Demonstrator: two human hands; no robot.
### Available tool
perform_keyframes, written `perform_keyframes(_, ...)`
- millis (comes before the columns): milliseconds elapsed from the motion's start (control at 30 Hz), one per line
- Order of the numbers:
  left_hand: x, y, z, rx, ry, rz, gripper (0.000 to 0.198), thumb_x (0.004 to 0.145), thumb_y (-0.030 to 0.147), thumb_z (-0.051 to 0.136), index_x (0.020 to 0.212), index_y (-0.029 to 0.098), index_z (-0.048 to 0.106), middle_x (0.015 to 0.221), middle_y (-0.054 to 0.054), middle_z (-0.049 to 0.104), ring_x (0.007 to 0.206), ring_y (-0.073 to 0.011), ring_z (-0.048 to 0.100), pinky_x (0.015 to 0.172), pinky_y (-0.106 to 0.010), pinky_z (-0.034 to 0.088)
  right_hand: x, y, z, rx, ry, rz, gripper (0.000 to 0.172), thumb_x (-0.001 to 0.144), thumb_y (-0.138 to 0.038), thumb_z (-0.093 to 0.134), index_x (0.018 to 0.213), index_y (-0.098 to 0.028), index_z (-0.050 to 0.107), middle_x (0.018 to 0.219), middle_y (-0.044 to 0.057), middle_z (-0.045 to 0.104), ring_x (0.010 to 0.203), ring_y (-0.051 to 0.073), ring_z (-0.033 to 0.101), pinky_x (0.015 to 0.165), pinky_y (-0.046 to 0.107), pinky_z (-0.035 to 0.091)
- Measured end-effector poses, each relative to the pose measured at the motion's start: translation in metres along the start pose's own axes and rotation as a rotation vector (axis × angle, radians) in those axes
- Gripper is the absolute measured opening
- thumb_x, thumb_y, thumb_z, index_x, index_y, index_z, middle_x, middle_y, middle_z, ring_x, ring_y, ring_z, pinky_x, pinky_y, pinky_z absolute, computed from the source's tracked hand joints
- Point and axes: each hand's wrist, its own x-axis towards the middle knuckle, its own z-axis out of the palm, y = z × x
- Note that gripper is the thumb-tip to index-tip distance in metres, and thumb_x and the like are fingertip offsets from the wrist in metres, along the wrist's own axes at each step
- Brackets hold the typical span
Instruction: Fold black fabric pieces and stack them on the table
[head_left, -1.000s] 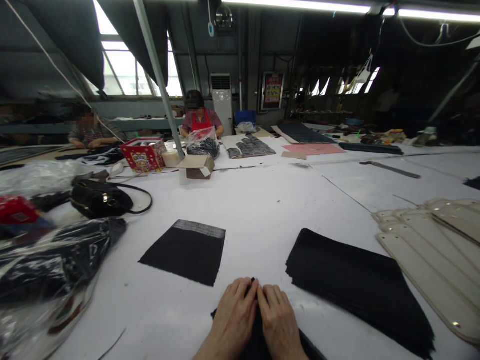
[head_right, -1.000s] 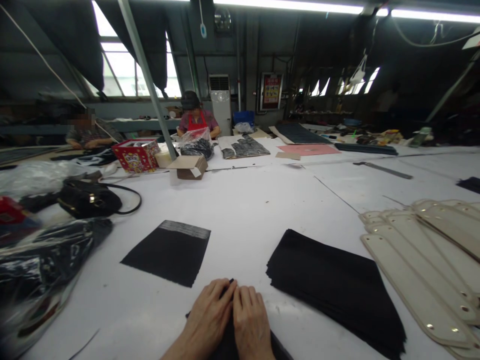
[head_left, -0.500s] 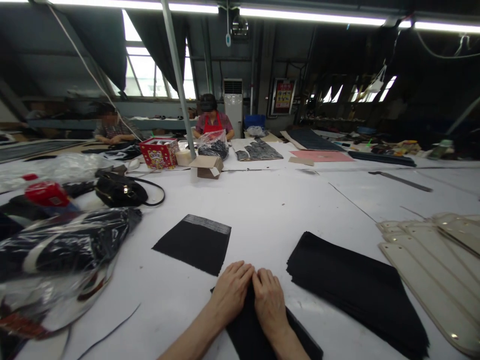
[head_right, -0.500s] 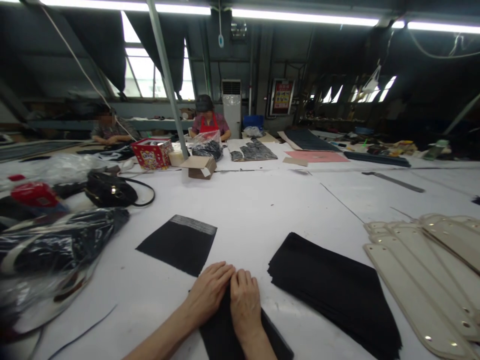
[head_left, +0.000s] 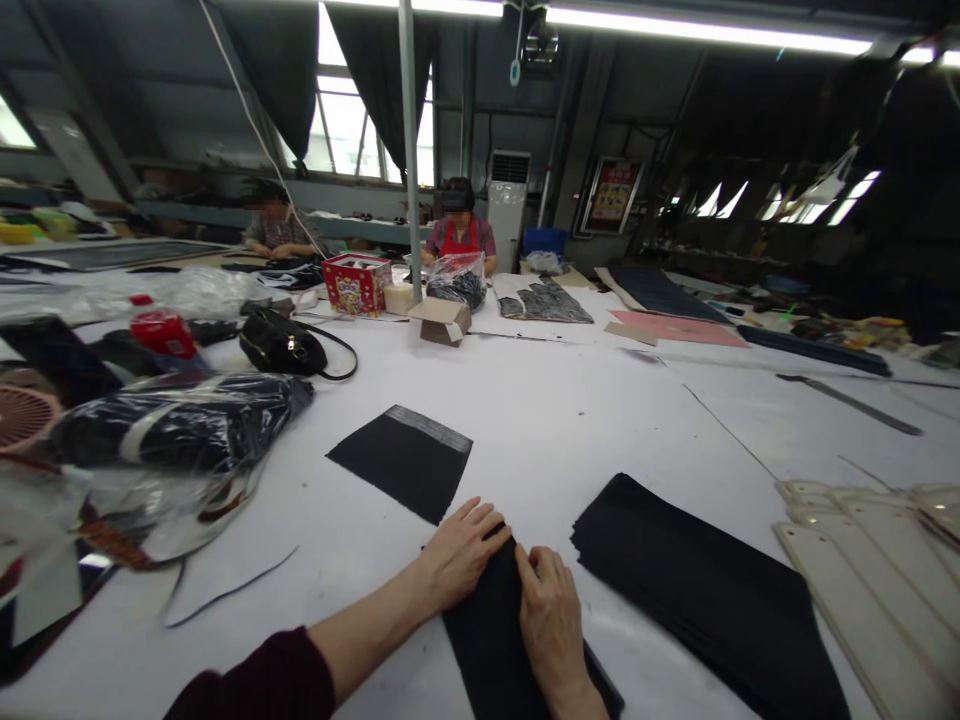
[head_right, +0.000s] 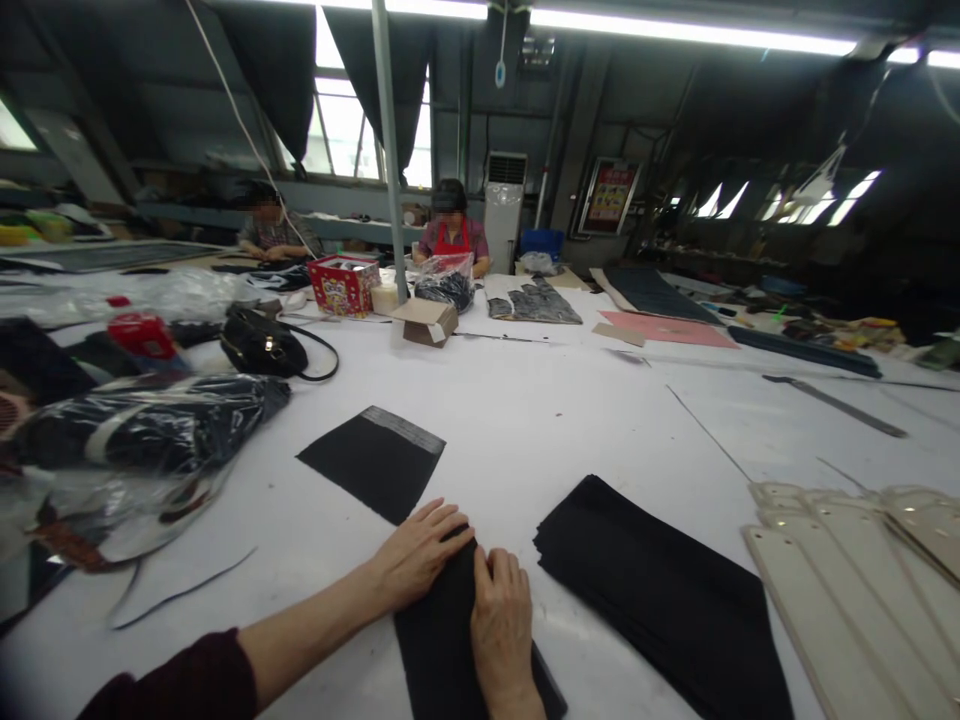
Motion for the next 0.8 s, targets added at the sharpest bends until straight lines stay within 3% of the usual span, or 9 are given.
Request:
perform_keyframes(233,0.004,0.007,0.003,0.044,-0.090,0.044,0.050,0.084,0.018,0.052,0.133,0.013,0.044,0.131,-0.011,0.052,0.131,-0.0244,0.037,0.115,-0.039,0.018,-0.011,0.003,-0.002,0.037,-0.006,0.036,0.038,0.087,-0.001,0.039,0.119,-0.016,0.054,0.093,0.007,0.054,0.084,0.021,0.052,0.073,0.034,0.044)
perform_keyframes(433,0.001,0.008,0.006,0.065,-0.083,0.058,0.056,0.083,0.018,0.054,0.137,0.021,0.041,0.136,-0.011,0.047,0.130,-0.0250,0.037,0.114,-0.042,0.020,-0.021,0.008,-0.005,0.062,-0.005,0.036,0.039,0.089,-0.002,0.038,0.121,-0.018,0.052,0.094,0.008,0.054,0.087,0.022,0.052,0.074,0.035,0.044)
perform_keyframes(600,0.014,-0.006,-0.001,0.097,-0.081,0.119,0.048,0.086,0.018,0.051,0.133,0.020,0.045,0.132,-0.008,0.051,0.132,-0.0245,0.034,0.115,-0.044,0.017,-0.001,0.004,-0.004,0.050,-0.008,0.066,0.036,0.086,0.000,0.040,0.114,-0.017,0.056,0.090,0.007,0.053,0.085,0.021,0.052,0.074,0.033,0.044)
perform_keyframes(800,0.019,0.000,0.006,0.149,-0.100,0.114,0.043,0.088,0.014,0.045,0.131,0.014,0.046,0.122,-0.011,0.057,0.120,-0.0223,0.047,0.111,-0.038,0.027,0.008,0.006,-0.007,0.082,-0.020,0.066,0.031,0.086,0.000,0.042,0.105,-0.019,0.058,0.088,0.005,0.053,0.084,0.020,0.051,0.075,0.032,0.043)
